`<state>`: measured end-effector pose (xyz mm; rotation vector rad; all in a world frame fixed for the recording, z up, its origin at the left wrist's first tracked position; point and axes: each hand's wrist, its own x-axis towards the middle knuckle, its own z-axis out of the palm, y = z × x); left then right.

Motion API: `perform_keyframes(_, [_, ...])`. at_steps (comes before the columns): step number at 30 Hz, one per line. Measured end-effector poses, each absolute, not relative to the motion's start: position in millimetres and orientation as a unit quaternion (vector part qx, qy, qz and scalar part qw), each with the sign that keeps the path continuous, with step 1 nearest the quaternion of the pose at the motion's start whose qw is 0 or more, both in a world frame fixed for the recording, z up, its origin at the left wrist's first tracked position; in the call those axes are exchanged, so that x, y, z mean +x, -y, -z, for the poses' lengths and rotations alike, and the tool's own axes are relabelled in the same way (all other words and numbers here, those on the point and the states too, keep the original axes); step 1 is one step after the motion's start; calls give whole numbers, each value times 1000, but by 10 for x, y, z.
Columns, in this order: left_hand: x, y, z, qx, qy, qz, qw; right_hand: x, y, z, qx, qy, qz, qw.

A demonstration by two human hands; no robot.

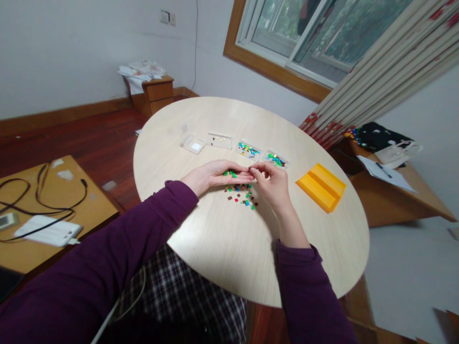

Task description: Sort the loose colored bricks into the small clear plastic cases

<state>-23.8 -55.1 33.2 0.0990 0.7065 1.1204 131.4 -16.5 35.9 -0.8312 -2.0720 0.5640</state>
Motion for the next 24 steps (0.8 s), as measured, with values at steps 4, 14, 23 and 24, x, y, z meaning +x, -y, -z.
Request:
perform_keyframes(4, [-234,553,-327,61,-332,-525,781,1317,149,-359,-315,831,-206,411])
perform_keyframes(14, [-253,567,-293,208,-356,-520,748,1309,160,-378,-311,830,-208,414])
perform_keyframes(23, [-265,562,-289,220,-365,-518,742,1297,173,-395,-326,819,-228,413])
perform_keyframes(24, [-267,566,-295,221,-365,-518,742,1298,172,-393,-327,818,-230,414])
